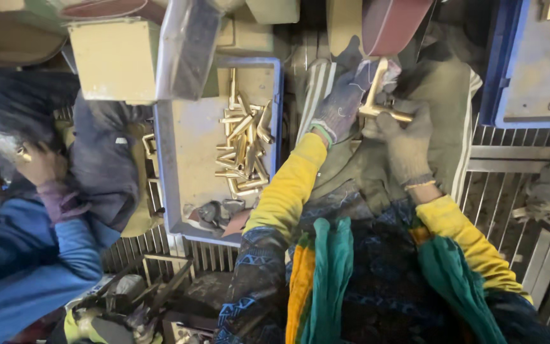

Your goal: The person repeatedly picks up small brass-colored metal parts from a blue bin and presses them against a rotating grinding wheel to smooth the edges. The person handles the parts one at a time, rotating them to grind different sides before placing them back into the bin.

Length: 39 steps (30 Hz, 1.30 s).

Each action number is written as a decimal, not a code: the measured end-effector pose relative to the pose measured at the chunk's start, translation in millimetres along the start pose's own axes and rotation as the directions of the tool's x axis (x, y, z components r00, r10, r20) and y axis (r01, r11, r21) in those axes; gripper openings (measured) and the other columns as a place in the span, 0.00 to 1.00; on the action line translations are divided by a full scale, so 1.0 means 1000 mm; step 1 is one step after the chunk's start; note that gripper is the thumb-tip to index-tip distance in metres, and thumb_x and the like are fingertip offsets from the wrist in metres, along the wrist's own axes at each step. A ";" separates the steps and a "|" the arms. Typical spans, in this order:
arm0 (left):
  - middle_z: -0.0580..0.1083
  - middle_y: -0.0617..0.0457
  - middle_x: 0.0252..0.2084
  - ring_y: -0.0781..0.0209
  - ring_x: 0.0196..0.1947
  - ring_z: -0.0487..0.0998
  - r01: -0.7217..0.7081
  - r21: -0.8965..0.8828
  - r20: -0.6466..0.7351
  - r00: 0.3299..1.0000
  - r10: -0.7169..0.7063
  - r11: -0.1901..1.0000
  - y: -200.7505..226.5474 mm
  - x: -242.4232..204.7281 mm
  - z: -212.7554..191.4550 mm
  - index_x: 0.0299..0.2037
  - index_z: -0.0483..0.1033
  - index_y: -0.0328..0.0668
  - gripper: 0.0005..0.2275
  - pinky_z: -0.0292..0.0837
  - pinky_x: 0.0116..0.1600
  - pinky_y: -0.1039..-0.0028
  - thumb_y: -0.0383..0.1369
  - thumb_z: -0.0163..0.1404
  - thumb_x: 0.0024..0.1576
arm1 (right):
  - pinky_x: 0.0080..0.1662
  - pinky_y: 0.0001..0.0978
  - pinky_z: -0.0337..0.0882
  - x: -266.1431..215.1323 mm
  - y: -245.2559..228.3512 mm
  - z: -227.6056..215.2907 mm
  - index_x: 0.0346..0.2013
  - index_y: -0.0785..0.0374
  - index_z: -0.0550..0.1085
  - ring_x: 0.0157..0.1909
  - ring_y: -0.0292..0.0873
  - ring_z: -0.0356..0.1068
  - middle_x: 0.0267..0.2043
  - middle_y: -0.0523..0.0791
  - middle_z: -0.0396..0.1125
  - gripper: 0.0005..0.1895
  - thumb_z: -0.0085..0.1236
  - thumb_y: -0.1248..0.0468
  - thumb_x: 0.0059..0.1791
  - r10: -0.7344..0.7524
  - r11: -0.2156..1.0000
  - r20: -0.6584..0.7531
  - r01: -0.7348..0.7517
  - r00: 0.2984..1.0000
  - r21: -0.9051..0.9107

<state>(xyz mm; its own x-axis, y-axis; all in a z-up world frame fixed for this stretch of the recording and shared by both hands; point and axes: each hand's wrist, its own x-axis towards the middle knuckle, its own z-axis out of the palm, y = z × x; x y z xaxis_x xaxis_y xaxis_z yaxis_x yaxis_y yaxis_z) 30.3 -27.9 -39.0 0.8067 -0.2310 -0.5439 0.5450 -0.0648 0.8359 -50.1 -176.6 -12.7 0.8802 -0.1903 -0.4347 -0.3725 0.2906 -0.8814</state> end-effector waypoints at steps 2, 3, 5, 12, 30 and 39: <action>0.78 0.47 0.52 0.60 0.50 0.76 0.022 0.018 -0.027 0.999 -0.022 1.000 -0.003 -0.002 -0.001 0.59 0.74 0.34 0.26 0.67 0.58 0.75 0.52 0.42 0.65 | 0.43 0.41 0.84 -0.002 0.002 0.000 0.51 0.69 0.59 0.42 0.46 0.76 0.48 0.51 0.67 0.18 0.58 0.73 0.52 0.056 0.998 -0.020 -0.056 0.998 0.003; 0.78 0.48 0.52 0.61 0.51 0.76 -0.026 -0.056 -0.003 1.000 0.025 0.998 -0.006 0.000 -0.001 0.59 0.75 0.34 0.27 0.67 0.58 0.75 0.52 0.43 0.65 | 0.44 0.42 0.84 -0.002 0.003 0.000 0.52 0.69 0.59 0.44 0.45 0.76 0.49 0.51 0.66 0.18 0.58 0.73 0.53 0.017 1.000 -0.002 -0.017 1.000 -0.017; 0.77 0.48 0.52 0.61 0.51 0.76 -0.068 -0.158 0.032 0.997 0.074 0.985 -0.014 0.004 0.000 0.60 0.74 0.34 0.27 0.68 0.58 0.73 0.52 0.44 0.64 | 0.46 0.43 0.84 -0.003 0.003 0.000 0.52 0.70 0.60 0.47 0.44 0.75 0.50 0.50 0.64 0.18 0.60 0.74 0.54 -0.051 0.997 0.038 0.053 0.998 -0.055; 0.76 0.46 0.51 0.57 0.50 0.73 0.089 -0.422 0.122 0.992 -0.041 0.902 -0.027 0.011 0.003 0.59 0.75 0.30 0.25 0.69 0.55 0.66 0.49 0.46 0.66 | 0.43 0.38 0.81 0.000 -0.006 0.001 0.50 0.68 0.60 0.39 0.43 0.74 0.44 0.51 0.67 0.17 0.58 0.74 0.54 0.034 0.995 0.007 -0.033 0.999 -0.092; 0.75 0.44 0.55 0.57 0.46 0.78 -0.457 0.392 0.176 0.889 0.422 0.798 -0.046 0.024 0.005 0.63 0.65 0.34 0.27 0.78 0.49 0.70 0.35 0.52 0.53 | 0.40 0.35 0.79 0.041 -0.062 -0.004 0.49 0.70 0.63 0.35 0.44 0.76 0.42 0.52 0.69 0.15 0.61 0.68 0.58 0.060 0.992 0.080 -0.050 0.995 -0.116; 0.72 0.53 0.63 0.64 0.62 0.74 -0.482 -0.057 0.264 0.837 0.478 0.875 0.008 -0.113 0.003 0.68 0.65 0.42 0.20 0.71 0.66 0.77 0.25 0.52 0.66 | 0.47 0.42 0.79 -0.075 -0.053 -0.041 0.47 0.66 0.58 0.42 0.53 0.74 0.47 0.59 0.67 0.19 0.55 0.76 0.48 -0.446 0.835 0.106 0.456 0.889 -0.307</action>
<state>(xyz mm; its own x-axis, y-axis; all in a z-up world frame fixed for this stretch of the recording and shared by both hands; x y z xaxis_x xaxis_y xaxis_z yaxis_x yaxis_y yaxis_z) -57.3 -5.7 29.5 0.8760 -0.4810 -0.0360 0.1012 0.1101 0.9888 -108.8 -216.3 59.5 0.9796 -0.1992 0.0262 -0.0003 -0.1319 -0.9913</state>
